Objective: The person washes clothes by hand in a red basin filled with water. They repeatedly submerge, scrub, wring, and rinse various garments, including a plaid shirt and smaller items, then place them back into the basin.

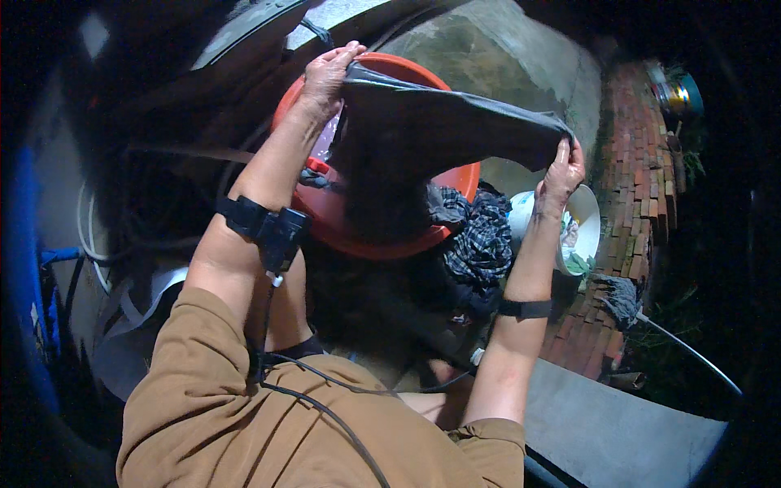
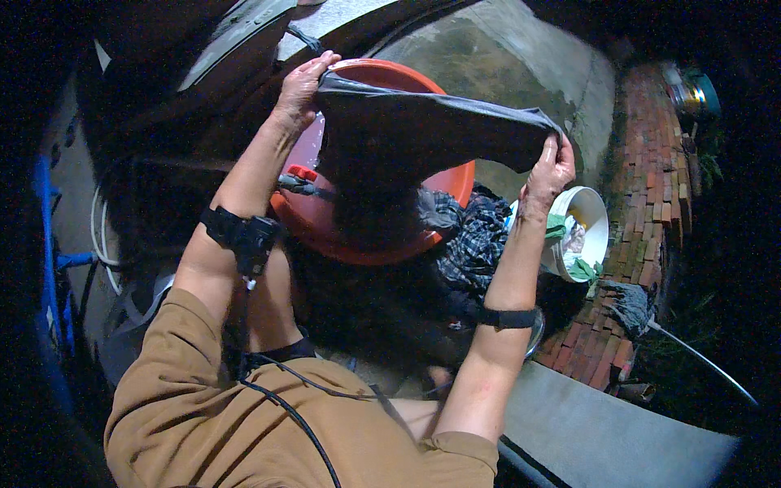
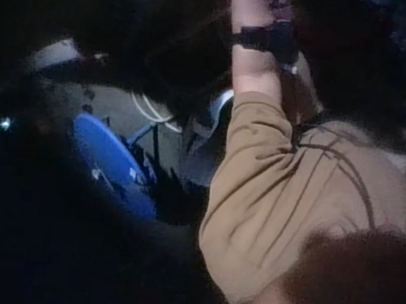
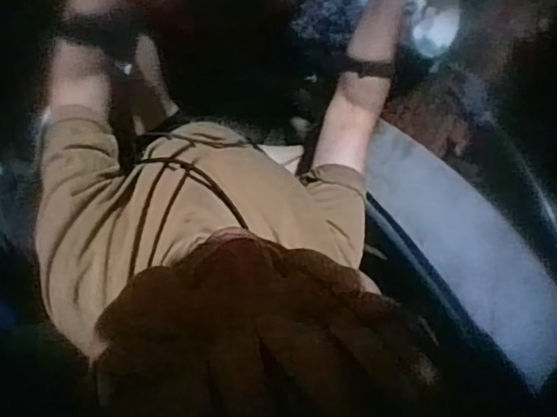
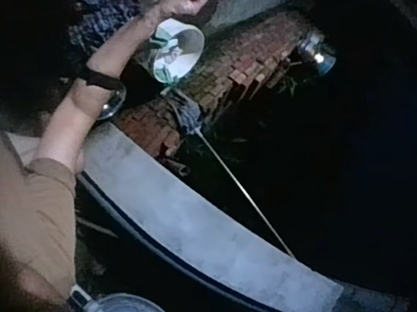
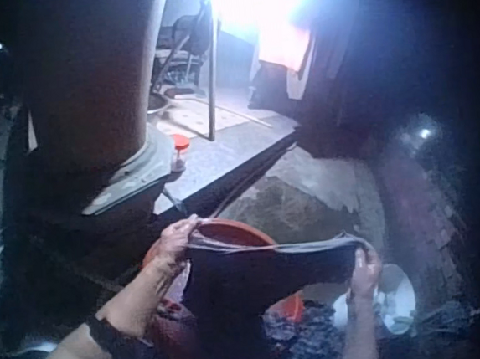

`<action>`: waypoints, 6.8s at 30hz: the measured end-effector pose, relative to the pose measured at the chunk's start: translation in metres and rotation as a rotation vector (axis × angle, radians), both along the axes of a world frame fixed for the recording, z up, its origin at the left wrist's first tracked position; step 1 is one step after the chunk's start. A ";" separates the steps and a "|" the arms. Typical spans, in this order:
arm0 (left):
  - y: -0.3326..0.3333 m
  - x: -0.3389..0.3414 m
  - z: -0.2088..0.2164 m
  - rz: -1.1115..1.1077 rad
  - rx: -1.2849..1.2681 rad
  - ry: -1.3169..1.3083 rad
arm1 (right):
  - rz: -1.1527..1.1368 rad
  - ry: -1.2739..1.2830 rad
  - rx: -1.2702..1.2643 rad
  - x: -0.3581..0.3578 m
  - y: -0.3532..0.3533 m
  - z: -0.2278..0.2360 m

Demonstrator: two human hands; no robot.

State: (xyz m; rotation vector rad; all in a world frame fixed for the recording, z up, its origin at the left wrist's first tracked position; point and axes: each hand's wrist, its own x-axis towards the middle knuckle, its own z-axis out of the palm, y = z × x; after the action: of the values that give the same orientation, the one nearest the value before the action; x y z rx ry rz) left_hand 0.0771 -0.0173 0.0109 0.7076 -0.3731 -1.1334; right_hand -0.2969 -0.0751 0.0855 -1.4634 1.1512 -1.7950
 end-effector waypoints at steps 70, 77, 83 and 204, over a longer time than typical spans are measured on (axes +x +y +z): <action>0.029 -0.058 -0.031 -0.796 0.503 -1.592 | 0.558 0.140 0.475 0.099 -0.037 0.208; 0.022 -0.073 -0.033 -0.587 0.400 -1.505 | 0.533 0.284 0.302 0.115 -0.041 0.349; 0.015 -0.090 -0.024 -0.069 0.042 -1.265 | 0.453 0.289 0.365 0.073 -0.030 0.348; 0.149 -0.276 -0.055 -1.246 0.037 -1.172 | -0.049 0.775 0.485 -0.064 0.195 -0.105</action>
State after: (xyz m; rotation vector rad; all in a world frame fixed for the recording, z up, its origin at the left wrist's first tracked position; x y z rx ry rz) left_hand -0.1992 0.1318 -0.0439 1.1729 -1.9873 -1.7481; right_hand -0.3613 0.1199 -0.0195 -1.8577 1.8355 -0.8431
